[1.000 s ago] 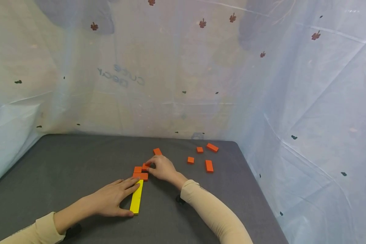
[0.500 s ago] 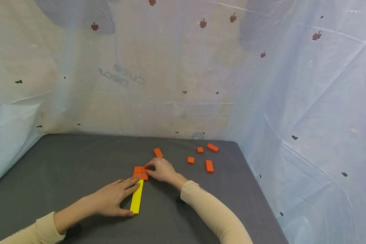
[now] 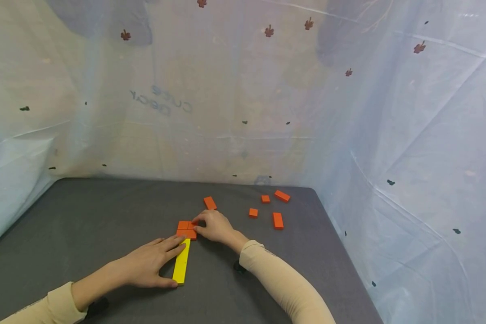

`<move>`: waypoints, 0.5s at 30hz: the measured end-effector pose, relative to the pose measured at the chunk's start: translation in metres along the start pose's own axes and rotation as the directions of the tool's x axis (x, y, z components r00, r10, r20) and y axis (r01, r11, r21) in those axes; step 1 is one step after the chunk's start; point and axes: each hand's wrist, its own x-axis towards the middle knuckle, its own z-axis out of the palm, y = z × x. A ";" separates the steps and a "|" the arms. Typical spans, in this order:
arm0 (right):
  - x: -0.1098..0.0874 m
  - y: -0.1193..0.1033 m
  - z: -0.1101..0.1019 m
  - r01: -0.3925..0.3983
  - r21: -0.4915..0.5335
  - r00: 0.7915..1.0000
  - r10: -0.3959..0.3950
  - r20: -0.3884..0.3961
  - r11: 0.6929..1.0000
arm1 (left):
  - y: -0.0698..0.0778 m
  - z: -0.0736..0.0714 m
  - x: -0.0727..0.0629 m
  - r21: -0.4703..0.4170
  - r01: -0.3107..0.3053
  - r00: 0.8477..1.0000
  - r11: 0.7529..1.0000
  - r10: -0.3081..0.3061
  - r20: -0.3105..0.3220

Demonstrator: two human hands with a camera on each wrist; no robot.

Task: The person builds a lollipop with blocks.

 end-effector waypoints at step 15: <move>-0.010 0.007 -0.023 -0.034 0.121 0.996 0.044 -0.082 0.992 | 0.000 -0.001 -0.001 0.002 -0.010 1.000 1.000 0.010 -0.022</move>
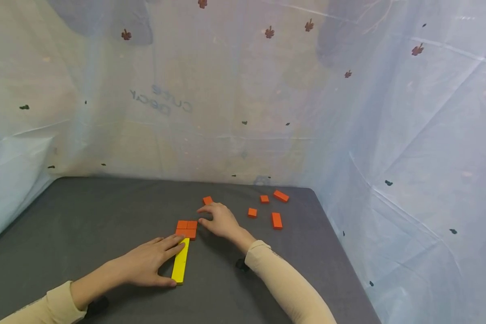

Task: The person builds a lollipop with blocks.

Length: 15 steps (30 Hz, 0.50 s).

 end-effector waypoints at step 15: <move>-0.048 0.045 -0.059 -0.125 0.069 0.977 0.135 -0.167 0.990 | -0.001 0.002 0.001 0.023 0.001 1.000 1.000 -0.001 0.008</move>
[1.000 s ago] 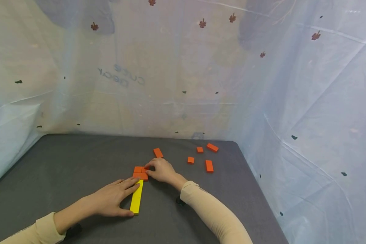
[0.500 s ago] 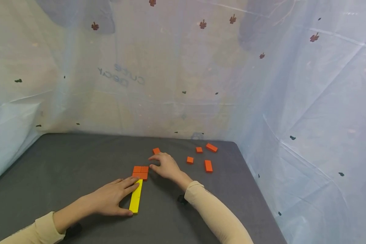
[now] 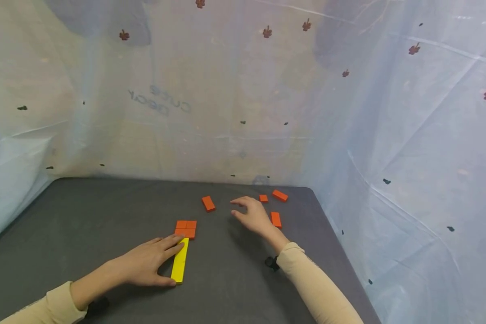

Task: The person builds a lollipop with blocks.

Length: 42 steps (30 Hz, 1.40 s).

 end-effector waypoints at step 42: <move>-0.046 0.128 -0.064 -0.052 -0.233 0.964 0.110 0.243 0.971 | 0.002 -0.003 0.001 -0.015 0.012 1.000 1.000 -0.012 -0.004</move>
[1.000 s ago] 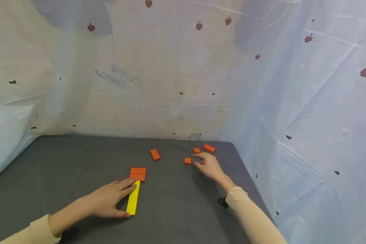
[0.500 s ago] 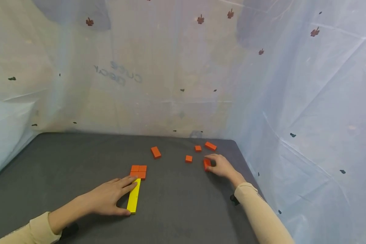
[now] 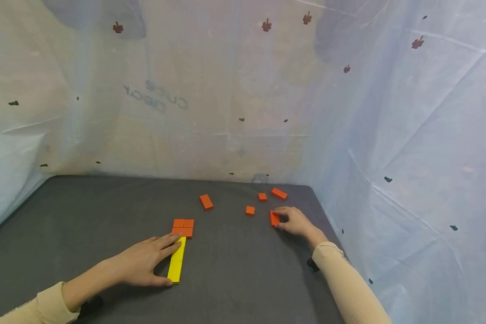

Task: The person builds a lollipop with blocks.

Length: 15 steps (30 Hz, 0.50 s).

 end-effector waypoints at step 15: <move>0.011 -0.029 0.013 -0.008 0.177 0.987 0.037 -0.159 0.984 | 0.002 -0.004 -0.001 0.000 0.006 1.000 1.000 -0.006 0.004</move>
